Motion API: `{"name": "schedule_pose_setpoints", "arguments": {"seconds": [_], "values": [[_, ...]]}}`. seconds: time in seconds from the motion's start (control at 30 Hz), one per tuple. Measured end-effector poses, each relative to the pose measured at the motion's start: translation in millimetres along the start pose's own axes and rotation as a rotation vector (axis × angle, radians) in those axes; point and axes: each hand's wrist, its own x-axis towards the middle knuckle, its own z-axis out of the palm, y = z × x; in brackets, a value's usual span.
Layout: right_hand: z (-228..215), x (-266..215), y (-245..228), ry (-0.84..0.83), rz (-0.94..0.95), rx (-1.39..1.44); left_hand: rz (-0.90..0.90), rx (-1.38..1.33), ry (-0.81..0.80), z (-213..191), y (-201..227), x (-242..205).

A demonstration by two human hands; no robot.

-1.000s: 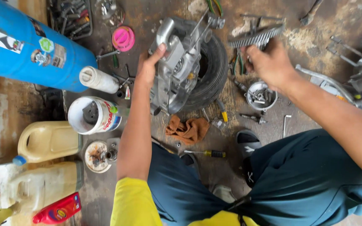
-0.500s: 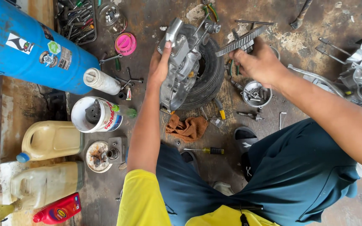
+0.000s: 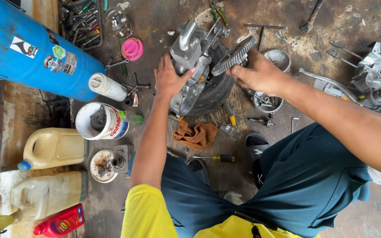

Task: The person assembles a gear assembly by hand, inserting a small metal pin into the center of the gears and rotating the components to check alignment. The person then places the assembled gear unit into a larger engine casing.

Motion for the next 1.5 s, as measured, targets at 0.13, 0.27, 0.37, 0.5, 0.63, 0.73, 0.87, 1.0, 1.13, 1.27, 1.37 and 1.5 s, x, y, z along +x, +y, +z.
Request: {"name": "schedule_pose_setpoints", "arguments": {"seconds": [0.13,0.27,0.37,0.5,0.63,0.73,0.87,1.0,1.13,1.27,1.37,1.5], "values": [[3,-1,-7,-0.042,-0.008,-0.014,-0.046,0.077,0.023,20,-9,6],[8,4,-4,-0.057,-0.147,-0.003,-0.068,0.029,0.003,15,-3,2],[10,2,-9,-0.053,-0.164,-0.023,-0.068,-0.021,-0.014,1,6,-2],[5,-6,-10,-0.039,-0.052,-0.044,-0.085,-0.015,-0.046,-9,15,-5],[-1,8,9,-0.021,-0.05,-0.019,-0.116,-0.015,-0.067,-11,15,-5],[-2,11,6,0.001,-0.037,0.016,-0.119,-0.03,-0.058,-12,15,-6],[-7,12,7,0.044,0.021,0.033,-0.137,-0.03,-0.119,-25,26,-11],[-11,16,17,0.063,0.033,0.038,-0.16,-0.048,-0.207,-36,27,-18],[-12,20,14,0.042,0.049,0.029,-0.224,-0.043,-0.273,-49,39,-29],[-17,39,45,0.05,-0.041,0.156,-0.246,0.046,-0.259,-51,49,-35],[-24,40,50,0.067,-0.058,0.195,-0.27,0.107,-0.231,-53,56,-37],[-27,28,36,0.125,-0.127,0.203,-0.245,0.132,-0.19,-54,51,-45]]}}
